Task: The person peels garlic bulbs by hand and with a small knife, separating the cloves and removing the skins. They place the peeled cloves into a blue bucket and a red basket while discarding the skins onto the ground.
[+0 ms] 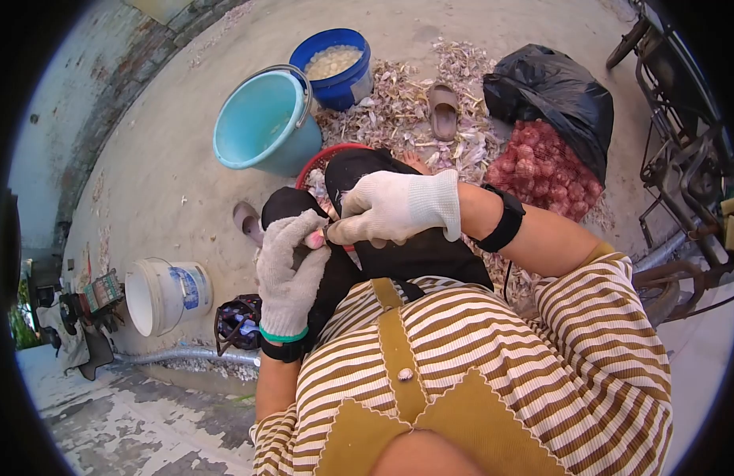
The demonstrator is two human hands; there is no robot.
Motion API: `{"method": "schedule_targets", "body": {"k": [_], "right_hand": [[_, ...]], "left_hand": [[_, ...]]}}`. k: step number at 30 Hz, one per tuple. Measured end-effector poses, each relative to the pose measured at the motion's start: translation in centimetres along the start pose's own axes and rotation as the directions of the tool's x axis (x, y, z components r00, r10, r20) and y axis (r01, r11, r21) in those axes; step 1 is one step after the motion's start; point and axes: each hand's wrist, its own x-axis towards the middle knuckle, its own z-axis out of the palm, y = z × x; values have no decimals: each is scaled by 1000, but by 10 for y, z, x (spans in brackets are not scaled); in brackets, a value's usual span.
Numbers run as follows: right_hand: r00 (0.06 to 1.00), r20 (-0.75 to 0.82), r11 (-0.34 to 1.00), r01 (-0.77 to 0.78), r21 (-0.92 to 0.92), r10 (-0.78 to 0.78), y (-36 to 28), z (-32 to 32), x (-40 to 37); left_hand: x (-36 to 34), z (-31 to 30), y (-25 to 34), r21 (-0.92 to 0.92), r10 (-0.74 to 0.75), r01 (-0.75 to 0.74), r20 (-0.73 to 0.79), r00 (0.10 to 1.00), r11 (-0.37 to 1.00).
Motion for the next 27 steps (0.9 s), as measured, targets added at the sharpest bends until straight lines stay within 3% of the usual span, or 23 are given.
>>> {"method": "schedule_targets", "body": {"k": [4,6,10,11,13,14,15,16,18,20,25,27], "right_hand": [[1000,16,999,-20,32,19,3,-1,1],[1000,16,999,-16,44,15,3,0,1],[999,33,997,10,81,-13,1,1,0],[999,34,997,10,81,-13,6,3,4],[977,8,977,211,34,-211,17,7,12],[977,8,977,212,33,-213,20,9,11],[990,7,986,138,92,-139,18,11,9],[998,11,987,66,149,-68,18,12,8],[999,35,984,4,178,-10,23,14,8],[988,-39,981,156,117,-153,33,19,11],[986,-72,974,157,161,-147,27,23,10],[992,-82,993,103,52,-98,33,20,15]], "left_hand": [[3,-3,6,57,-32,30,31,999,998],[5,-3,5,196,119,-122,26,993,973],[5,-1,8,268,197,-188,-8,980,945],[2,0,9,220,152,-140,-40,988,965],[-5,5,10,172,104,-90,-72,992,981],[-10,12,10,-151,-101,83,-115,988,985],[-12,15,10,-460,-303,229,-93,948,858],[-12,12,10,-457,-301,225,-100,948,860],[-12,8,12,-653,-488,472,176,855,592],[-13,11,10,-720,-477,472,221,851,508],[-14,20,8,-815,-555,404,125,822,414],[-11,16,7,-834,-582,401,122,804,378]]}}
